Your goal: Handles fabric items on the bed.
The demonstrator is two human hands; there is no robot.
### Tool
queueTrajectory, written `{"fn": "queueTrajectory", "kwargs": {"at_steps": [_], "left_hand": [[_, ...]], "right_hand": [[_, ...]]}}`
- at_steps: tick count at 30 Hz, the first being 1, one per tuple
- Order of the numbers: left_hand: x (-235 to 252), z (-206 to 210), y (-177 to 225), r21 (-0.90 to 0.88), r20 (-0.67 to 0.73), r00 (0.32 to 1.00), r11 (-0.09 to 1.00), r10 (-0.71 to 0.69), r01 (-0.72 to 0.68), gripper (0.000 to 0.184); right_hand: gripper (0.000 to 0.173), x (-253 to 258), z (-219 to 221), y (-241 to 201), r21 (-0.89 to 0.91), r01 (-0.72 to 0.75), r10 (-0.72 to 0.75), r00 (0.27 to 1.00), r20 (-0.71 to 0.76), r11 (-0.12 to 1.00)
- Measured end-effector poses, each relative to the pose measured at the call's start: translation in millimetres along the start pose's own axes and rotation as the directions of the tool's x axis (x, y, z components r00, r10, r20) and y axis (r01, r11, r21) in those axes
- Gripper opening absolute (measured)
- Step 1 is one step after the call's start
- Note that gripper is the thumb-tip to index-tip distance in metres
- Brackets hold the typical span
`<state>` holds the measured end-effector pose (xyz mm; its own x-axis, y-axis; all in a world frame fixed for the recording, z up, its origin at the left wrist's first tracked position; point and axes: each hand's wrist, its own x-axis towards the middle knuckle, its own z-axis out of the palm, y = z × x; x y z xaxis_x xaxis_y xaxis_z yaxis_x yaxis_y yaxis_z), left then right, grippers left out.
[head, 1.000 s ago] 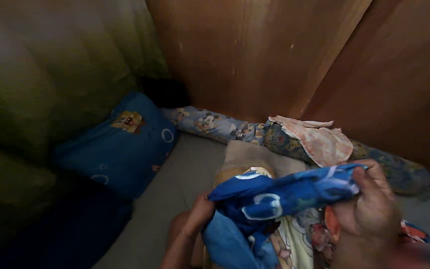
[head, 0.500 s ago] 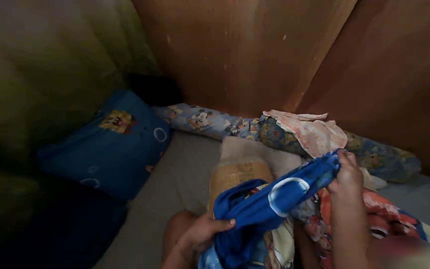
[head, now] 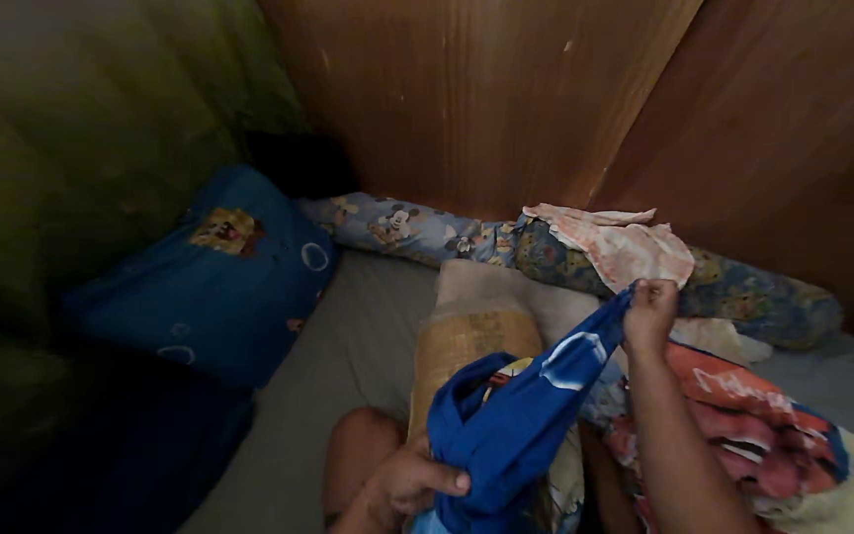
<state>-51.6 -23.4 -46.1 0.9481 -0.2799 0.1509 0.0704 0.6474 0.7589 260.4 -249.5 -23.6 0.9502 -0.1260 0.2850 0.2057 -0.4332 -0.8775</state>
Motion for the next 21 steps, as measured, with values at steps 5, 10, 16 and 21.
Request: {"fn": "queueTrajectory", "kwargs": {"at_steps": [5, 10, 16, 21], "left_hand": [[13.3, 32.9, 1.2, -0.011, -0.489, 0.830, 0.950, 0.268, -0.312, 0.020], [19.2, 41.8, 8.2, -0.198, -0.564, 0.812, 0.930, 0.150, -0.310, 0.020], [4.6, 32.7, -0.5, -0.160, -0.570, 0.821, 0.974, 0.041, -0.160, 0.014], [7.0, 36.0, 10.4, -0.174, -0.442, 0.892, 0.966, 0.096, -0.191, 0.021]], "right_hand": [[0.040, -40.9, 27.1, 47.3, -0.412, 0.083, 0.033, 0.963, 0.268, 0.907], [0.036, -83.8, 43.2, 89.8, -0.440, -0.093, 0.234, 0.932, 0.277, 0.893], [0.038, -68.5, 29.4, 79.8, -0.376, -0.158, 0.262, 0.933, 0.246, 0.913], [0.034, -55.1, 31.8, 66.7, -0.332, -0.109, 0.209, 0.936, 0.283, 0.937]]}}
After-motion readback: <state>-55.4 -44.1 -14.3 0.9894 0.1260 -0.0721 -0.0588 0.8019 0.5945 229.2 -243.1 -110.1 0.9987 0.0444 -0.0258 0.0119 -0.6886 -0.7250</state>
